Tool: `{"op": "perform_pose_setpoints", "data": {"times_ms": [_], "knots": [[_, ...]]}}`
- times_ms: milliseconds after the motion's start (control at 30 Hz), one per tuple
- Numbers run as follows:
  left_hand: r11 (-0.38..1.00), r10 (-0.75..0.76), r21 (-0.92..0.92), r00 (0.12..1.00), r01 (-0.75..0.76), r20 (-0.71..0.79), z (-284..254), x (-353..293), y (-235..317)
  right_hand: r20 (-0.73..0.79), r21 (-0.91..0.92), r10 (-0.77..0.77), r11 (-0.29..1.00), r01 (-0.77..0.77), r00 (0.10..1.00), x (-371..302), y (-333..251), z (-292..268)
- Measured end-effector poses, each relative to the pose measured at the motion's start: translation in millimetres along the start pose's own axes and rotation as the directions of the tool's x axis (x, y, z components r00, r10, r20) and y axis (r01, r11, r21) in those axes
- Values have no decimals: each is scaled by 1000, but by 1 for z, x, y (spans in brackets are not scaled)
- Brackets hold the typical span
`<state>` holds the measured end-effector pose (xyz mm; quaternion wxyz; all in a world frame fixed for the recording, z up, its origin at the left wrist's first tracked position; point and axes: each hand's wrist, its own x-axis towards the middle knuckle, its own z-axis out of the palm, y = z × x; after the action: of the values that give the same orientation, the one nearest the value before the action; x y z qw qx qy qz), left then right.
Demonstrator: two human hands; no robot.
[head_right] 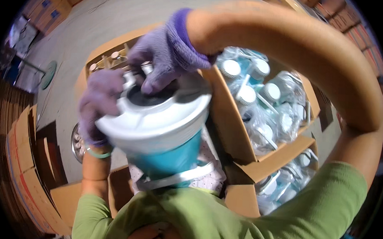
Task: The person sits on the floor and assembles plastic containers by inserting a metal bowl into the base and screwing on a lid. They handle multiple containers of different colors, including purple and teal, and place the finished units into a cardboard box.
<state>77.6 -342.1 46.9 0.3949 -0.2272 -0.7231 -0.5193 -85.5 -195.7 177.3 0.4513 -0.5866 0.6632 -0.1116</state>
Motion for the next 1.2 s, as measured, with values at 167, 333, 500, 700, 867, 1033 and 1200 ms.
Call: {"op": "perform_pose_setpoints", "data": {"times_ms": [167,333,500,700,867,1033,1200], "knots": [[750,-90,-654,965,-98,-247,8,-24,11,54,-37,-409,911,411,911,15,-10,13],[613,-381,-770,788,-176,-484,20,-44,24,-136,-246,-296,934,257,945,2,-11,32],[945,-320,-170,890,278,-326,-6,-42,36,-72,-297,-288,920,255,955,4,-25,27],[919,-208,294,956,263,-205,-18,-37,26,-84,-373,-138,923,97,987,31,-34,8],[980,-108,-192,935,44,-337,7,-21,28,-296,-113,392,891,-440,871,147,88,-41],[918,-210,-394,891,39,-402,-55,-69,55,163,19,239,969,-245,957,181,155,98],[899,-179,-437,883,-32,-435,-42,-48,33,-214,170,39,985,-2,976,241,206,44]]}}
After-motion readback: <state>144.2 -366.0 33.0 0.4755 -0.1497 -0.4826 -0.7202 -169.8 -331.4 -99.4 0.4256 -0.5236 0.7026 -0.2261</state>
